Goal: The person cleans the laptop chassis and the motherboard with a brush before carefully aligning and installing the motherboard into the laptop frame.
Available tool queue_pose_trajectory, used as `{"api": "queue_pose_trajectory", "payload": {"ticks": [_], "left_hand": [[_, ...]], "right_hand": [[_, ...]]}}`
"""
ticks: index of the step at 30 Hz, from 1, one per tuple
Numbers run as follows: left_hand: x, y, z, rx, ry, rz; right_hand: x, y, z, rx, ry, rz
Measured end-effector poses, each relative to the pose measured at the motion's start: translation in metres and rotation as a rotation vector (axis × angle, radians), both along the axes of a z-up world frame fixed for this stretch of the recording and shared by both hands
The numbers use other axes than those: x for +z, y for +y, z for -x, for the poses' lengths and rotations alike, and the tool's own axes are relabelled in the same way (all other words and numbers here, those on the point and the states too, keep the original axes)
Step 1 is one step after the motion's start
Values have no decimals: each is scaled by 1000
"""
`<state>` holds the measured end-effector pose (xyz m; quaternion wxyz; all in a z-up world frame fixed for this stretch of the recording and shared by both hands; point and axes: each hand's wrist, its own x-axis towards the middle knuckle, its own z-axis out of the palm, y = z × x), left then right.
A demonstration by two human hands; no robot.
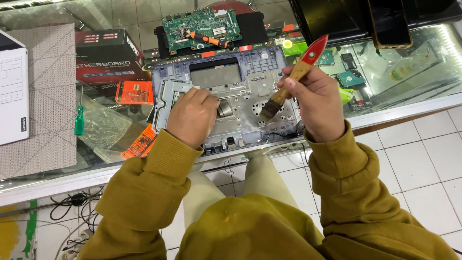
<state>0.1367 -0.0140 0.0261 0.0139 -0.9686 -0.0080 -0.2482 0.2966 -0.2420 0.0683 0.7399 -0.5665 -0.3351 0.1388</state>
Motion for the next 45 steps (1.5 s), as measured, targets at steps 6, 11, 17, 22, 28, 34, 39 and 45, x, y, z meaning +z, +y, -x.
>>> {"api": "queue_pose_trajectory", "payload": {"ticks": [6, 11, 17, 22, 28, 34, 39, 45], "left_hand": [[-2, -6, 10, -52, -24, -2], [-23, 0, 8, -99, -71, 21], [-7, -8, 8, -37, 24, -13], [-5, -8, 10, -30, 58, -21], [-17, -5, 9, -44, 12, -30], [-24, -5, 10, -33, -16, -22], [-27, -2, 7, -62, -42, -25], [-29, 0, 7, -136, -152, 43]], "right_hand": [[-3, 24, 15, 74, -249, 172], [-12, 21, -26, -275, -468, 308], [-26, 25, 4, -129, -559, 227], [-6, 25, 10, -177, -615, 218], [-9, 22, -10, -211, -738, 285], [-3, 12, -2, 19, -458, 253], [4, 9, 12, 126, -306, 382], [18, 8, -32, -361, -470, 505]]}}
